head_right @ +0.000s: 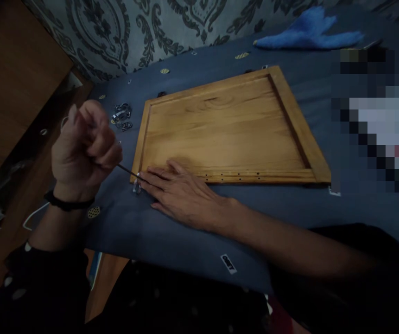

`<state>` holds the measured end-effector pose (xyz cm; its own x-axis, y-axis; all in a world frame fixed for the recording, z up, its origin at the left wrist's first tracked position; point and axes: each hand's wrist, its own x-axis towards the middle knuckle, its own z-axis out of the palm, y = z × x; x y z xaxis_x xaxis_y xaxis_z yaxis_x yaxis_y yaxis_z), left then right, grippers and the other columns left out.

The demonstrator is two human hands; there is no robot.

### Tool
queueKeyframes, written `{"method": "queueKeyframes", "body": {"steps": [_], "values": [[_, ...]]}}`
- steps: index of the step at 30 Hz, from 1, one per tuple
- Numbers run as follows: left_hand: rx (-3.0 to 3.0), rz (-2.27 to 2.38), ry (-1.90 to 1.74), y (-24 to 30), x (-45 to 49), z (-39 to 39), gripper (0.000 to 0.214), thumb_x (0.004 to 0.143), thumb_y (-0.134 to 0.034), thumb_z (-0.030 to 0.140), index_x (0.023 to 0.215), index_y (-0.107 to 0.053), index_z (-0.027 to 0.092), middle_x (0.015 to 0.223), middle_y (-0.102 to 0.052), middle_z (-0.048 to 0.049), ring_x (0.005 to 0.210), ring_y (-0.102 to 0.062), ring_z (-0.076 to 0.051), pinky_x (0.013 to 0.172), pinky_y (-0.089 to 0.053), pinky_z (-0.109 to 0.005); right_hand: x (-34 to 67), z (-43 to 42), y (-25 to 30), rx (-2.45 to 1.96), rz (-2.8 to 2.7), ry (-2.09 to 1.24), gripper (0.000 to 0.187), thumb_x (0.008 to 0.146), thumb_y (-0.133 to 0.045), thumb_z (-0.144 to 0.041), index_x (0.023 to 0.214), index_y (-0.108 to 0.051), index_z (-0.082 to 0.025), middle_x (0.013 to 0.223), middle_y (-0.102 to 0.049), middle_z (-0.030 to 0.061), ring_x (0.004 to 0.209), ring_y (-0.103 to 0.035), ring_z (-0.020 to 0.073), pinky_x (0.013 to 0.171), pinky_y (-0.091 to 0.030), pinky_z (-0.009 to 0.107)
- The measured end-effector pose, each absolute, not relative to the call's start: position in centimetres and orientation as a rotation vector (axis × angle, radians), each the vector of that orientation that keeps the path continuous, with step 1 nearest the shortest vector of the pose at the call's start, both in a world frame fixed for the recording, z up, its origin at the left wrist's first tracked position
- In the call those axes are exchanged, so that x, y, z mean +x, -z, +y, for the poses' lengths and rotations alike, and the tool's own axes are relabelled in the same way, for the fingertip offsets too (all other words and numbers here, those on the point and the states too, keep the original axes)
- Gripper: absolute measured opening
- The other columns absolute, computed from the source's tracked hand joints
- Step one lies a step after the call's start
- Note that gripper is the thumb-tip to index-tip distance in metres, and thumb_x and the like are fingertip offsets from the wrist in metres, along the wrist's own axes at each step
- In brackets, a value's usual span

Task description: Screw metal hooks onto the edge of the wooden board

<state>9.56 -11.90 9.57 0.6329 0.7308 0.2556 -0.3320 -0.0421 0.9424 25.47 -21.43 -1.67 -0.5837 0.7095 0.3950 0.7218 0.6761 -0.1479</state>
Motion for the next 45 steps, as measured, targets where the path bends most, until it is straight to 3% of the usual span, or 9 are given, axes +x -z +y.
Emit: {"method": "queueKeyframes", "body": {"steps": [2, 7, 14, 22, 28, 33, 38, 45], "values": [[1.416, 0.317, -0.779, -9.6, 9.4, -11.5, 0.037, 0.088, -0.075, 0.046, 0.066, -0.065, 0.018, 0.044, -0.016, 0.0113, 0.036, -0.010, -0.004, 0.032, -0.019, -0.015, 25.5, -21.4, 1.6, -1.112, -2.472, 0.045, 0.053, 0.110, -0.036, -0.039, 0.154, -0.048, -0.011, 0.157, -0.052, 0.0123, 0.147, -0.046, 0.0270, 0.118, -0.035, 0.053], [1.300, 0.662, -1.127, -9.6, 9.8, -12.1, 0.032, 0.095, -0.071, 0.037, 0.069, -0.060, 0.021, 0.051, -0.031, 0.0071, 0.041, -0.031, -0.007, 0.039, -0.029, -0.016, 25.4, -21.5, 1.6, -1.129, -2.450, 0.042, 0.053, 0.110, -0.040, -0.041, 0.154, -0.047, -0.012, 0.158, -0.051, 0.0107, 0.148, -0.045, 0.0266, 0.120, -0.033, 0.053], [1.252, 0.569, -0.883, -9.3, 9.7, -11.1, 0.055, 0.107, -0.043, 0.043, 0.057, -0.046, 0.020, 0.044, -0.009, 0.0095, 0.035, -0.002, -0.005, 0.032, -0.011, -0.018, 25.5, -21.5, 1.5, -1.109, -2.442, 0.030, 0.049, 0.110, -0.041, -0.038, 0.150, -0.053, -0.012, 0.156, -0.053, 0.0121, 0.146, -0.047, 0.0275, 0.119, -0.035, 0.054], [1.314, 0.548, -1.096, -10.8, 8.7, -12.7, 0.053, 0.109, -0.042, 0.042, 0.061, -0.052, 0.020, 0.047, -0.009, 0.0080, 0.038, -0.004, -0.006, 0.033, -0.012, -0.018, 25.6, -21.6, 1.8, -1.097, -2.433, 0.061, 0.049, 0.110, -0.039, -0.039, 0.149, -0.054, -0.012, 0.156, -0.054, 0.0111, 0.147, -0.046, 0.0272, 0.121, -0.033, 0.052], [1.352, 0.564, -1.159, -10.4, 9.1, -13.3, 0.050, 0.106, -0.050, 0.040, 0.060, -0.054, 0.019, 0.047, -0.013, 0.0084, 0.037, -0.008, -0.006, 0.034, -0.012, -0.018, 25.6, -21.7, 1.7, -1.099, -2.423, 0.081, 0.048, 0.110, -0.041, -0.036, 0.147, -0.056, -0.010, 0.151, -0.059, 0.0118, 0.144, -0.049, 0.0269, 0.120, -0.035, 0.050], [1.334, 0.628, -1.177, -10.0, 9.7, -13.6, 0.053, 0.109, -0.041, 0.037, 0.060, -0.052, 0.019, 0.046, -0.015, 0.0077, 0.038, -0.009, -0.006, 0.036, -0.014, -0.018, 25.5, -21.5, 1.8, -1.097, -2.428, 0.103, 0.048, 0.110, -0.040, -0.036, 0.146, -0.056, -0.010, 0.150, -0.060, 0.0116, 0.141, -0.051, 0.0271, 0.118, -0.036, 0.049], [1.347, 0.594, -1.157, -9.8, 9.7, -13.6, 0.048, 0.102, -0.058, 0.045, 0.061, -0.055, 0.020, 0.045, -0.014, 0.0085, 0.037, -0.009, -0.006, 0.036, -0.014, -0.019, 25.5, -21.4, 2.0, -1.081, -2.418, 0.095, 0.047, 0.109, -0.041, -0.035, 0.146, -0.057, -0.010, 0.150, -0.060, 0.0116, 0.140, -0.052, 0.0281, 0.118, -0.036, 0.050], [1.334, 0.554, -1.110, -9.7, 9.8, -13.3, 0.051, 0.099, -0.061, 0.053, 0.060, -0.056, 0.019, 0.044, -0.015, 0.0082, 0.037, -0.010, -0.006, 0.035, -0.012, -0.019, 25.6, -21.6, 1.8, -1.109, -2.428, 0.069, 0.046, 0.108, -0.044, -0.035, 0.147, -0.057, -0.012, 0.149, -0.061, 0.0120, 0.142, -0.051, 0.0272, 0.118, -0.037, 0.050]]}}
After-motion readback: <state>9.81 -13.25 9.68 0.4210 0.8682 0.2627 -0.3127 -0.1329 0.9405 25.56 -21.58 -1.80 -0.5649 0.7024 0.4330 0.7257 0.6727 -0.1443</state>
